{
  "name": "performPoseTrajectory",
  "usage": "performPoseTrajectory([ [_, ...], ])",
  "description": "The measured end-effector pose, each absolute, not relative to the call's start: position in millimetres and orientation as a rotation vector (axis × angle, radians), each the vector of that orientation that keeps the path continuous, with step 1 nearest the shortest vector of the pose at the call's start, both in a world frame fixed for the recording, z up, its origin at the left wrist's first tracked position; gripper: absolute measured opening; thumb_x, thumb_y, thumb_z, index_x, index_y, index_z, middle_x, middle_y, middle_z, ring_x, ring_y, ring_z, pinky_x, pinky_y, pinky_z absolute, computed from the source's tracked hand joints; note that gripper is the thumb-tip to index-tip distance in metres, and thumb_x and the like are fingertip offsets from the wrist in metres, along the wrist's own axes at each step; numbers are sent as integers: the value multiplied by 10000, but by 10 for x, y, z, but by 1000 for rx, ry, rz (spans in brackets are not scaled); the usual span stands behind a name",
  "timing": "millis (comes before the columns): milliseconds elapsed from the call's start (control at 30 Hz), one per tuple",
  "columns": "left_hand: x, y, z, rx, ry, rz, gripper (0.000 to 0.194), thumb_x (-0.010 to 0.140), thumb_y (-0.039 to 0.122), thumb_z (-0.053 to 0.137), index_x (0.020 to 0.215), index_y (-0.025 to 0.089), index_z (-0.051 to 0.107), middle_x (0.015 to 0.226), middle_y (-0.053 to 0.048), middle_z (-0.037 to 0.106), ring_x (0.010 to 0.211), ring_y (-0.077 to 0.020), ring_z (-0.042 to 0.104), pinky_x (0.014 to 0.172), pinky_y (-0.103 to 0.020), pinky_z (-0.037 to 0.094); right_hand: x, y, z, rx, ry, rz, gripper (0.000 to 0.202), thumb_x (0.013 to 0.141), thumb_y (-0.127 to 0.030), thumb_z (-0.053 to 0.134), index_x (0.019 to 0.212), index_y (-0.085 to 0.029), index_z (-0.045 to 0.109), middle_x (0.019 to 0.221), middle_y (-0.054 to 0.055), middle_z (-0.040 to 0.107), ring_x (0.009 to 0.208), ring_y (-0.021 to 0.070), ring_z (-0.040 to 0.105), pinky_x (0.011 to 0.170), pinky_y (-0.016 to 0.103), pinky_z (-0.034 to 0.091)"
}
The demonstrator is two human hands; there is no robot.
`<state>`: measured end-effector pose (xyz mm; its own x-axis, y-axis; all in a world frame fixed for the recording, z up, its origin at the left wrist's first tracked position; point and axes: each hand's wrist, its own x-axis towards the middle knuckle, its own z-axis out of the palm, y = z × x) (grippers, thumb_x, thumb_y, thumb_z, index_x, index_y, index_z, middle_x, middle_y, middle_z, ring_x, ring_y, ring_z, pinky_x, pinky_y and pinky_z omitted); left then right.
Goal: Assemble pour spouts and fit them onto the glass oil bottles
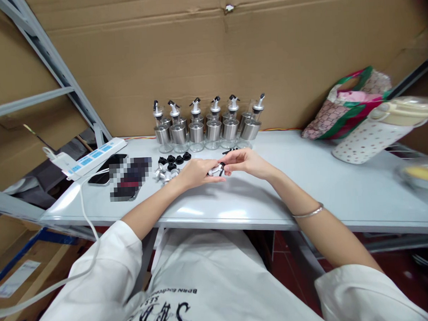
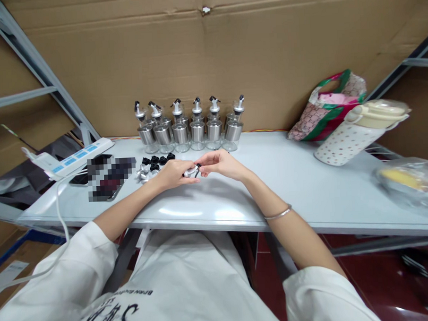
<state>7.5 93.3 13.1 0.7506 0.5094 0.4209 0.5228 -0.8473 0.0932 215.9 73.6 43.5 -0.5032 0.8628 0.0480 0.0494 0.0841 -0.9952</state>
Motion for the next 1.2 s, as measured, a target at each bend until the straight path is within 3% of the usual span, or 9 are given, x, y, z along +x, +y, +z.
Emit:
performPoseTrajectory([
  [233,67,956,122,-2905,-827,-684,498,865,638,459,852,161,602,687,-26,643,648,-164,625,587,-238,355,2132,728,413,-860,-1638,1572,318,549,-272,859,797,-150,702,790,42,744,663,144,670,687,329,552],
  [367,80,936,113,-2887,-836,-678,372,910,501,458,844,168,611,680,-17,640,630,-149,609,586,-235,356,2128,745,403,-888,-1643,1567,301,527,-262,867,750,-140,707,683,19,728,591,120,652,647,292,547],
  [567,105,906,104,-2884,-818,-628,181,847,321,500,814,174,601,637,0,611,575,-141,572,578,-241,360,2128,769,366,-928,-1673,1567,309,523,-278,869,728,-134,689,624,16,714,528,116,633,587,276,528],
  [1000,98,911,124,-2941,-826,-737,111,871,270,472,834,178,522,685,1,588,608,-130,564,593,-226,373,2165,740,460,-918,-1706,1509,361,516,-270,862,815,-146,703,732,23,730,633,127,654,689,307,531],
  [1067,89,916,124,-2962,-867,-792,149,854,322,523,901,182,504,689,20,575,584,-120,554,578,-216,371,2161,736,464,-903,-1710,1493,353,515,-287,863,787,-149,685,718,16,721,638,126,652,685,301,524],
  [1200,62,933,149,-2992,-1017,-906,409,790,456,630,1036,186,447,684,51,540,548,-111,534,540,-200,359,2156,731,467,-912,-1747,1425,343,515,-311,863,718,-157,634,614,-14,673,570,109,608,607,271,482],
])
